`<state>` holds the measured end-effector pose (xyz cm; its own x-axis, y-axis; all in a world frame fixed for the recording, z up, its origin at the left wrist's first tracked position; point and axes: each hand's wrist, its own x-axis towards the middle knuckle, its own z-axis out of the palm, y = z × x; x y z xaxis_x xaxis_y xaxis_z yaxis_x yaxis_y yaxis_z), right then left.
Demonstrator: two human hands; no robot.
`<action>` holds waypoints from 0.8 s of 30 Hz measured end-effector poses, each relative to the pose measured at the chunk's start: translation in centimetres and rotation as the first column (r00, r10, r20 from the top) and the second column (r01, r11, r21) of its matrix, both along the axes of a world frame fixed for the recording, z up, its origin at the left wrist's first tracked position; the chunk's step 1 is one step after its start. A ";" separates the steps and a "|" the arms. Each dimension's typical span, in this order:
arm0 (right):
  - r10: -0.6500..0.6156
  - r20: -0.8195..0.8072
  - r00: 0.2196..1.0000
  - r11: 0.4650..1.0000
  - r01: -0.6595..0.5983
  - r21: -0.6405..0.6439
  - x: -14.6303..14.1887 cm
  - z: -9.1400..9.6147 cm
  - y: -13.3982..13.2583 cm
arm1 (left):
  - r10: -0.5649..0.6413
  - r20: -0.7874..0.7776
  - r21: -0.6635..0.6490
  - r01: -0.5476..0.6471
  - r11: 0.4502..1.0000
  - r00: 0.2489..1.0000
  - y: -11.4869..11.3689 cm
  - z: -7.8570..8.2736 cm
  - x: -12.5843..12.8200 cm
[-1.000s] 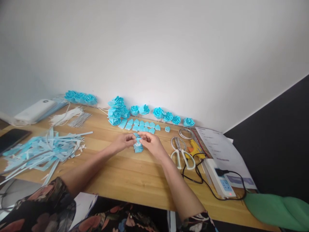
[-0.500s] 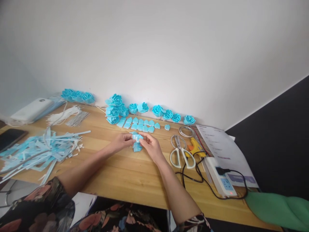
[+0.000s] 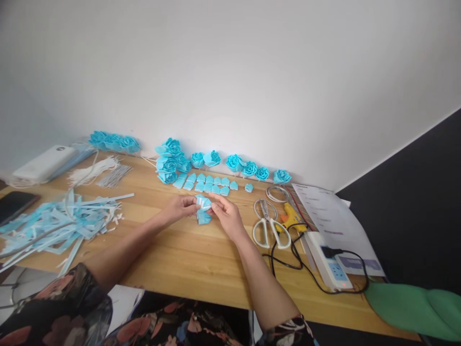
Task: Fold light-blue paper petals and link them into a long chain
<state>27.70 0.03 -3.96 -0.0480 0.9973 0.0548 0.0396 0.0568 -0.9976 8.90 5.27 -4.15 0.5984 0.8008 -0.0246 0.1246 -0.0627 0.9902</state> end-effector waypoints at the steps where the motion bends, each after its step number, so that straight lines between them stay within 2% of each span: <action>1: -0.005 -0.009 1.000 1.000 0.004 -0.005 0.1 0.0 0.0 | 0.010 0.006 -0.016 -0.010 1.000 1.000 0.0 0.1 0.0; 8: -0.023 -0.082 0.996 0.999 0.020 -0.031 0.0 0.0 0.2 | 0.101 0.027 -0.047 -0.100 0.994 0.995 0.0 0.4 0.2; 15: -0.048 -0.059 0.997 0.999 0.046 -0.027 -0.1 0.3 0.0 | 0.160 0.050 -0.008 -0.160 0.987 0.986 0.1 0.2 0.2; 18: -0.085 -0.077 0.993 0.996 0.084 -0.024 -0.1 0.2 0.0 | 0.265 0.093 0.091 -0.273 0.958 0.960 -0.2 0.3 0.3; 21: -0.136 -0.082 0.987 0.991 0.135 -0.007 -0.3 0.1 0.1 | 0.371 0.099 0.258 -0.384 0.887 0.923 -1.1 0.5 0.5; 24: -0.162 -0.063 0.985 0.986 0.164 0.016 -0.6 0.0 0.0 | 0.335 0.020 0.436 -0.310 0.845 0.942 -1.9 0.7 0.7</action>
